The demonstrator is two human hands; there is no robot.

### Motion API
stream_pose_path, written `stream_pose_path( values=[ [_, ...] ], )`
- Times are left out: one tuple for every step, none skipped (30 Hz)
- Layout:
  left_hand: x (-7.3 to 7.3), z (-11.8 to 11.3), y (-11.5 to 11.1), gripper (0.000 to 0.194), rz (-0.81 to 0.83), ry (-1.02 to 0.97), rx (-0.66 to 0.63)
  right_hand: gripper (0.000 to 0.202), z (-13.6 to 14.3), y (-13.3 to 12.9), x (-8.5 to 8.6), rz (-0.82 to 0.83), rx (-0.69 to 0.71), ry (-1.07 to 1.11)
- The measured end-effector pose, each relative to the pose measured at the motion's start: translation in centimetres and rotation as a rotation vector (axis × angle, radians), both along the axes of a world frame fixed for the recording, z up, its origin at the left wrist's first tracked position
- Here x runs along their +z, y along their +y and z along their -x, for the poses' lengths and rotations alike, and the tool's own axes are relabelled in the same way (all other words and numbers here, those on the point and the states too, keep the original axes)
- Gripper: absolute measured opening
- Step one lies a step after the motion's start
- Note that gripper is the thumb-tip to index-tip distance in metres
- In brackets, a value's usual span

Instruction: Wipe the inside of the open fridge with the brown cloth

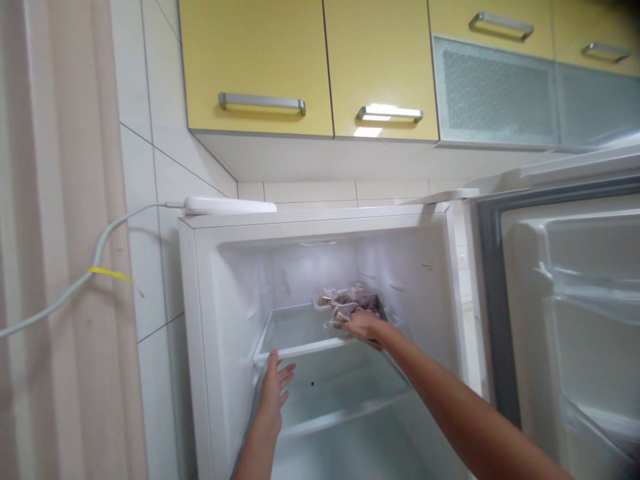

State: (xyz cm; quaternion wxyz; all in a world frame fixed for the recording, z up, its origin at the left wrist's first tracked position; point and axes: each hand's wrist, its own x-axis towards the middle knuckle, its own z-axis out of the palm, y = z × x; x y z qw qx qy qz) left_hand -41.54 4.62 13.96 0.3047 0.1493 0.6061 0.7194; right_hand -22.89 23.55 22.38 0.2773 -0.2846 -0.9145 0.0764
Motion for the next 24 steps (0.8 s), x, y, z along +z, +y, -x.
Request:
stream_pose_path(
  values=[
    [0.0, 0.1, 0.1, 0.063, -0.003, -0.008, -0.004, 0.048, 0.9, -0.5, 0.1, 0.006, 0.022, -0.031],
    [0.0, 0.2, 0.1, 0.063, 0.001, -0.014, -0.01, 0.049, 1.7, -1.1, 0.2, 0.011, 0.053, -0.063],
    [0.0, 0.3, 0.0, 0.063, 0.01, -0.017, -0.012, 0.05, 2.4, -1.7, 0.2, 0.015, 0.085, -0.088],
    [0.1, 0.5, 0.0, 0.063, 0.02, -0.015, -0.016, 0.049, 3.0, -2.4, 0.3, 0.011, 0.113, -0.097],
    [0.1, 0.7, -0.1, 0.063, 0.031, -0.008, -0.018, 0.047, 3.5, -3.0, 0.3, 0.005, 0.138, -0.098],
    [0.2, 0.9, -0.1, 0.063, 0.046, -0.002, -0.014, 0.045, 3.8, -3.6, 0.3, -0.003, 0.161, -0.095],
    [0.3, 1.1, -0.2, 0.063, 0.06, 0.003, -0.006, 0.043, 4.0, -4.2, 0.3, -0.01, 0.177, -0.089],
    [0.4, 1.2, -0.2, 0.063, 0.069, 0.007, -0.002, 0.042, 4.0, -4.7, 0.2, -0.017, 0.188, -0.082],
    [0.4, 1.4, -0.2, 0.063, 0.075, 0.012, 0.002, 0.041, 3.8, -5.2, 0.2, -0.024, 0.196, -0.075],
    [0.5, 1.4, -0.2, 0.062, 0.083, 0.013, 0.009, 0.041, 3.5, -5.5, 0.1, -0.03, 0.203, -0.069],
    [0.5, 1.5, -0.2, 0.062, 0.091, 0.011, 0.018, 0.04, 3.0, -5.7, 0.0, -0.036, 0.207, -0.064],
    [0.5, 1.5, -0.3, 0.062, 0.092, 0.015, 0.017, 0.04, 2.4, -5.7, -0.1, -0.042, 0.21, -0.061],
    [0.5, 1.4, -0.3, 0.061, 0.088, 0.022, 0.009, 0.04, 1.7, -5.7, -0.2, -0.047, 0.212, -0.058],
    [0.4, 1.4, -0.4, 0.062, 0.082, 0.029, -0.001, 0.04, 0.8, -5.5, -0.3, -0.051, 0.213, -0.056],
    [0.4, 1.4, -0.5, 0.063, 0.076, 0.036, -0.015, 0.039, -0.2, -5.1, -0.5, -0.055, 0.214, -0.056],
    [0.4, 1.3, -0.5, 0.064, 0.071, 0.037, -0.036, 0.038, -1.4, -4.7, -0.6, -0.059, 0.213, -0.055],
    [0.4, 1.3, -0.6, 0.065, 0.068, 0.033, -0.058, 0.037, -2.6, -4.2, -0.7, -0.063, 0.201, -0.051],
    [0.3, 1.3, -0.6, 0.066, 0.071, 0.022, -0.075, 0.037, -3.9, -3.6, -0.9, -0.064, 0.171, -0.041],
    [0.4, 1.3, -0.6, 0.066, 0.078, 0.012, -0.086, 0.037, -5.2, -3.0, -1.0, -0.06, 0.125, -0.023],
    [0.4, 1.3, -0.6, 0.065, 0.085, 0.004, -0.093, 0.039, -6.3, -2.5, -1.1, -0.05, 0.074, 0.003],
    [0.4, 1.3, -0.6, 0.065, 0.087, 0.004, -0.092, 0.041, -7.4, -2.0, -1.3, -0.029, 0.022, 0.037],
    [0.4, 1.2, -0.6, 0.063, 0.085, 0.009, -0.083, 0.042, -8.1, -1.7, -1.5, -0.007, -0.03, 0.075],
    [0.4, 1.2, -0.6, 0.061, 0.078, 0.014, -0.068, 0.042, -8.6, -1.5, -1.6, 0.007, -0.075, 0.112],
    [0.4, 1.0, -0.5, 0.06, 0.066, 0.014, -0.05, 0.041, -8.8, -1.5, -1.8, 0.011, -0.109, 0.142]
  ],
)
